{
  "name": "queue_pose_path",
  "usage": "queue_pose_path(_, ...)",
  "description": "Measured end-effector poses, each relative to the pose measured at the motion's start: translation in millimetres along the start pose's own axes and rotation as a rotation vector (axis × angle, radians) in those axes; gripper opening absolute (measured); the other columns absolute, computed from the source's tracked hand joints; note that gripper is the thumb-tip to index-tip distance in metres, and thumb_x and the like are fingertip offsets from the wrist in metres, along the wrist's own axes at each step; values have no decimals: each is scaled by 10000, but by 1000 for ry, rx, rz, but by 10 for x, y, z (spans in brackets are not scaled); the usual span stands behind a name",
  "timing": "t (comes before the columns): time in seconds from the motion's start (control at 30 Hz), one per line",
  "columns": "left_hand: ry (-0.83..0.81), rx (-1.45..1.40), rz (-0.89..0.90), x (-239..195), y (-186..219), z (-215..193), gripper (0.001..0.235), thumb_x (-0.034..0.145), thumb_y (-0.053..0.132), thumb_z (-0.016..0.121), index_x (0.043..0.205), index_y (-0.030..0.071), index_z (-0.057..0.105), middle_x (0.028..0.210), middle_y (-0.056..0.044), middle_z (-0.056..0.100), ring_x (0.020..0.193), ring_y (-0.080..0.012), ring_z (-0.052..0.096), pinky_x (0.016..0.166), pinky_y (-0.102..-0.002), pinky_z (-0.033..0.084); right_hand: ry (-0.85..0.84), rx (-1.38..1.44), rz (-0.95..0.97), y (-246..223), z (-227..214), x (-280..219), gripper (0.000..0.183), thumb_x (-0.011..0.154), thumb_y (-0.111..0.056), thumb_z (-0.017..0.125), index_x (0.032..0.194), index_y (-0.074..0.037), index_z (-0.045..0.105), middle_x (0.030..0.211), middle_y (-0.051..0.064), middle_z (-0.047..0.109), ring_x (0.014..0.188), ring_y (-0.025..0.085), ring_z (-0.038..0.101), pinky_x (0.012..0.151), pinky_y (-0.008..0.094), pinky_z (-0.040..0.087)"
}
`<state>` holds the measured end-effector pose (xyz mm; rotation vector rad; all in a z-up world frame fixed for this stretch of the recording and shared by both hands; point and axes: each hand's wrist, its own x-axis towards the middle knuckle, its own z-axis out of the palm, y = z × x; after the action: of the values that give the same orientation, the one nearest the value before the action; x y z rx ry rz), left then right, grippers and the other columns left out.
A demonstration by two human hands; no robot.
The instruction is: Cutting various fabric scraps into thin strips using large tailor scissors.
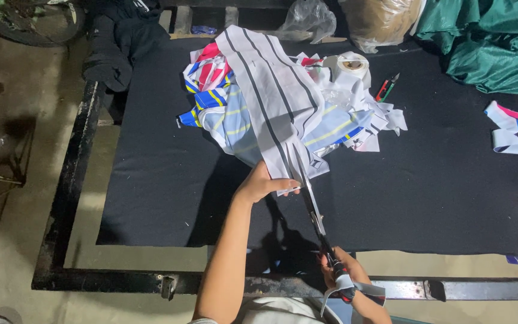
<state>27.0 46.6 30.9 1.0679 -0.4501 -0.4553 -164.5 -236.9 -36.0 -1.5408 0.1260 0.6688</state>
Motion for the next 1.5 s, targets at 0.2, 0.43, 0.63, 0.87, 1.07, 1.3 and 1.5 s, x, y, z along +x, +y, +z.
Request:
queue_pose_path(0.2,17,-12,-7,-4,-37,-12,324,855,104,806,1112,25,625,934,-128,723,768,-252,742,564,-283,553,2,-122,-120,3,-42,-18,183,933,-267,654,996,-103,706,862,50,725,692,149,680,657,308,599)
queue_pose_path(0.43,11,-18,3,-2,2,8,330,857,82,802,1125,17,620,925,-132,717,767,-256,739,563,-283,551,66,-55,14,-415,162,-168,343,893,-419,654,971,-87,685,763,86,689,584,175,607,570,312,580)
queue_pose_path(0.63,22,-30,-3,3,-66,-25,336,843,63,807,1120,11,626,940,-132,720,767,-266,743,561,-290,553,74,-84,-13,-511,178,-198,268,939,-359,632,969,-98,682,810,47,651,641,140,559,575,296,511)
queue_pose_path(0.87,33,-47,-22,-9,-95,-43,429,862,76,788,1231,-12,588,1027,-179,741,803,-307,759,594,-321,588,-114,122,59,394,-314,61,100,971,12,575,945,-43,654,739,106,637,567,207,613,599,351,560)
queue_pose_path(1.07,77,-78,-35,1,-165,-86,482,845,94,809,1252,-10,573,1011,-196,740,795,-321,763,552,-320,558,-135,149,21,533,-627,-69,180,850,-106,761,955,-17,645,725,117,613,503,212,558,498,370,529)
queue_pose_path(1.3,85,-71,-95,-13,-102,-19,454,824,87,815,1219,-10,614,1034,-182,752,843,-337,775,667,-358,631,-205,193,-66,450,-545,-18,197,892,-178,743,964,-34,628,719,86,596,508,175,544,507,342,517)
queue_pose_path(1.5,27,-90,-48,1,-181,-30,508,825,9,797,1281,-1,575,1122,-164,723,928,-300,746,821,-444,672,-279,252,-178,147,-263,-26,241,943,-264,721,973,-53,609,713,48,576,515,131,527,517,307,504)
